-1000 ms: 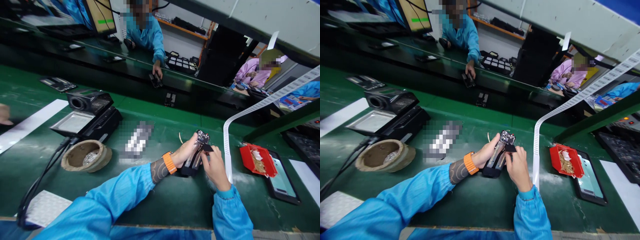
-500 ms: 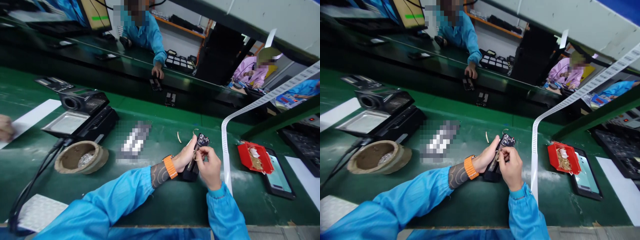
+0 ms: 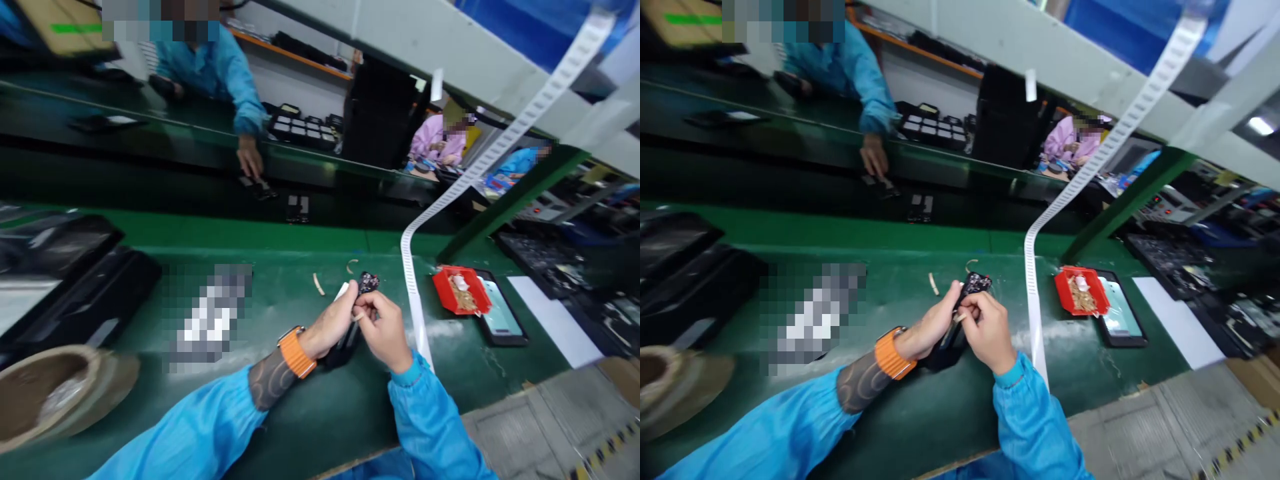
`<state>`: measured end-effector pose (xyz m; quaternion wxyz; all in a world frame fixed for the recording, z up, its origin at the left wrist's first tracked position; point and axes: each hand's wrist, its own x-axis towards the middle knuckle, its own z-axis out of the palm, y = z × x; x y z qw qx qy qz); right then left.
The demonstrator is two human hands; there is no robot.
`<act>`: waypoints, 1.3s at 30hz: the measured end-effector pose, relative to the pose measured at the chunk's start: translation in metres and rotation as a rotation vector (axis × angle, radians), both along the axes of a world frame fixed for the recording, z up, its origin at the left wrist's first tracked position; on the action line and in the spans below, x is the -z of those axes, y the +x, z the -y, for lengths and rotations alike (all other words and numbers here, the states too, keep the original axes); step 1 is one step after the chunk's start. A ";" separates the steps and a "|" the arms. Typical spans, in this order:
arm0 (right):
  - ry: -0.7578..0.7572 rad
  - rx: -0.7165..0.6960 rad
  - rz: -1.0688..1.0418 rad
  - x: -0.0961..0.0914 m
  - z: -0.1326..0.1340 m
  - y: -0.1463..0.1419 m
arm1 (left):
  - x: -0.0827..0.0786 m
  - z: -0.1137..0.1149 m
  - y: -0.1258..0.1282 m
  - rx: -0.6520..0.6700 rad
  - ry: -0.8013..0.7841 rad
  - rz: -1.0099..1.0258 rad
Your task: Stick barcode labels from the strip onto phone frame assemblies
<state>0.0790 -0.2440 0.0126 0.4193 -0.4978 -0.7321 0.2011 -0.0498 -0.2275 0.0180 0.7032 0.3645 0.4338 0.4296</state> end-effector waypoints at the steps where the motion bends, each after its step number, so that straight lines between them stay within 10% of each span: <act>1: -0.007 0.004 0.010 -0.001 -0.001 0.000 | -0.001 0.000 0.000 -0.012 0.015 -0.020; 10: 0.112 -0.095 0.221 -0.016 0.010 0.006 | -0.002 -0.005 -0.002 -0.004 -0.259 0.139; 17: 0.043 0.816 0.250 -0.042 -0.027 0.170 | -0.014 -0.020 -0.020 0.072 -0.327 0.443; 20: -0.062 0.944 0.340 -0.031 -0.045 0.223 | -0.015 -0.020 -0.018 0.076 -0.318 0.341; 39: 0.070 0.293 0.410 0.091 -0.054 0.178 | -0.004 -0.016 -0.012 0.141 -0.376 0.464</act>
